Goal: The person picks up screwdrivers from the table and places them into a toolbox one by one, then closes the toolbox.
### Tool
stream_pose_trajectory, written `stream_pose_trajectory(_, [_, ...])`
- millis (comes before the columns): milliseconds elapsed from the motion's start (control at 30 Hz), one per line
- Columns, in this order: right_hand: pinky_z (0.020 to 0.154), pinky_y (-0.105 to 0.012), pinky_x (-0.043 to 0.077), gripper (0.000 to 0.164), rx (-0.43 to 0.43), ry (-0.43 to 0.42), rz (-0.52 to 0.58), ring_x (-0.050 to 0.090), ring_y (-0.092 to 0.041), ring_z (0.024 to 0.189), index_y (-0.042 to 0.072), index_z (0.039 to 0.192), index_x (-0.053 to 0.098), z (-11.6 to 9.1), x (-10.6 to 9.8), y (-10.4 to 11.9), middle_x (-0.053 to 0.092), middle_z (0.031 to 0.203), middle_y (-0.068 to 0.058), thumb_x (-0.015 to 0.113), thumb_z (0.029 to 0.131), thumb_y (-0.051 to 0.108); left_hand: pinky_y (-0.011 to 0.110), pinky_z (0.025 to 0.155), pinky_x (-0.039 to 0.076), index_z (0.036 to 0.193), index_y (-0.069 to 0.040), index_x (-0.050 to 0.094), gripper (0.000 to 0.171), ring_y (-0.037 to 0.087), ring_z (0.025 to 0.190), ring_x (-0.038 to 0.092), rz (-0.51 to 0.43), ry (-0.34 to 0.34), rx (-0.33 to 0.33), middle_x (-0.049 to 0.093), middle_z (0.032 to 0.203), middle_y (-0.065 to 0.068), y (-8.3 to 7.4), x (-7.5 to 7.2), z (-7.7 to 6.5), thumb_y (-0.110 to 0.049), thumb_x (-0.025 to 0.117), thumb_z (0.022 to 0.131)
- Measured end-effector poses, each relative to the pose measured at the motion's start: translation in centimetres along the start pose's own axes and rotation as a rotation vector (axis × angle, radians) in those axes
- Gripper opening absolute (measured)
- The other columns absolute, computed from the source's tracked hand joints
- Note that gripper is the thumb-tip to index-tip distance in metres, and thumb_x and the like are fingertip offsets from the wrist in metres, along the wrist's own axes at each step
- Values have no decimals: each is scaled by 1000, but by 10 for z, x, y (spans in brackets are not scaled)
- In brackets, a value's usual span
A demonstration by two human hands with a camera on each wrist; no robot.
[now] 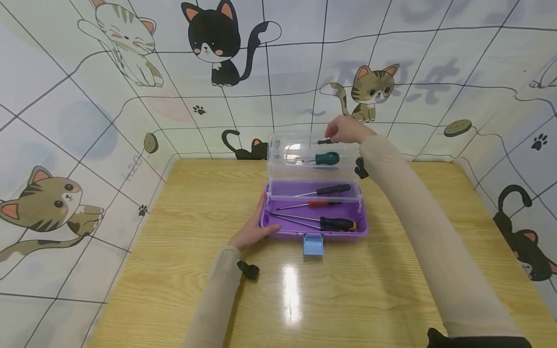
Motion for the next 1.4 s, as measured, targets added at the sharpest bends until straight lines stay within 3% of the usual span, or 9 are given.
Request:
stream_pose_trajectory(167, [88,-49,47,23,-34,-31,0,59,-37,100,-7,108,66,-4,-1,-2,65,104,-22,57,88,1,49,114,7,152,-39,-13,110,21,145,-1,-40,-8,11,-11,160,-8,0,0,-2,-36,74,84])
stream_pose_trajectory(400, [91,-52,46,24,-8,-58,-12,58,-40,104,-12,111,62,-12,0,-7,63,109,-27,54,91,-3,47,115,8,154,-35,-13,112,21,145,0,-24,-8,7,-11,160,-6,1,-1,-2,-39,74,83])
stream_pose_trajectory(633, [93,-53,44,23,-7,-122,-5,56,-43,104,-14,110,61,-19,-2,-18,61,109,-30,52,91,-3,47,115,8,151,-44,-12,109,20,145,-1,-23,-11,-13,-11,160,-8,1,-1,-3,-37,73,84])
stream_pose_trajectory(900, [93,-54,42,23,66,-191,15,53,-43,104,-12,110,62,-27,-4,-30,58,111,-29,51,94,0,51,114,7,150,-44,-13,104,23,145,-2,-21,-8,-14,-12,159,-7,0,-1,-2,-29,69,88])
stream_pose_trajectory(1200, [92,-54,43,22,91,-270,78,55,-42,104,-10,108,62,-32,3,-47,61,111,-30,50,94,0,49,114,8,149,-49,-12,106,20,145,-1,-11,-6,-5,-11,160,-9,-1,0,-1,-34,72,86])
stream_pose_trajectory(1400, [95,-55,41,25,129,-298,134,53,-43,109,-10,113,61,-38,8,-57,59,114,-29,48,96,3,48,115,8,151,-43,-12,109,20,145,0,-8,-8,6,-10,160,-7,-2,0,-1,-39,73,84])
Point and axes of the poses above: each hand's wrist, its own z-axis towards the middle knuckle, its own x-axis out of the palm, y = z × x, the point moved 1 cm from there along z, towards the middle knuckle
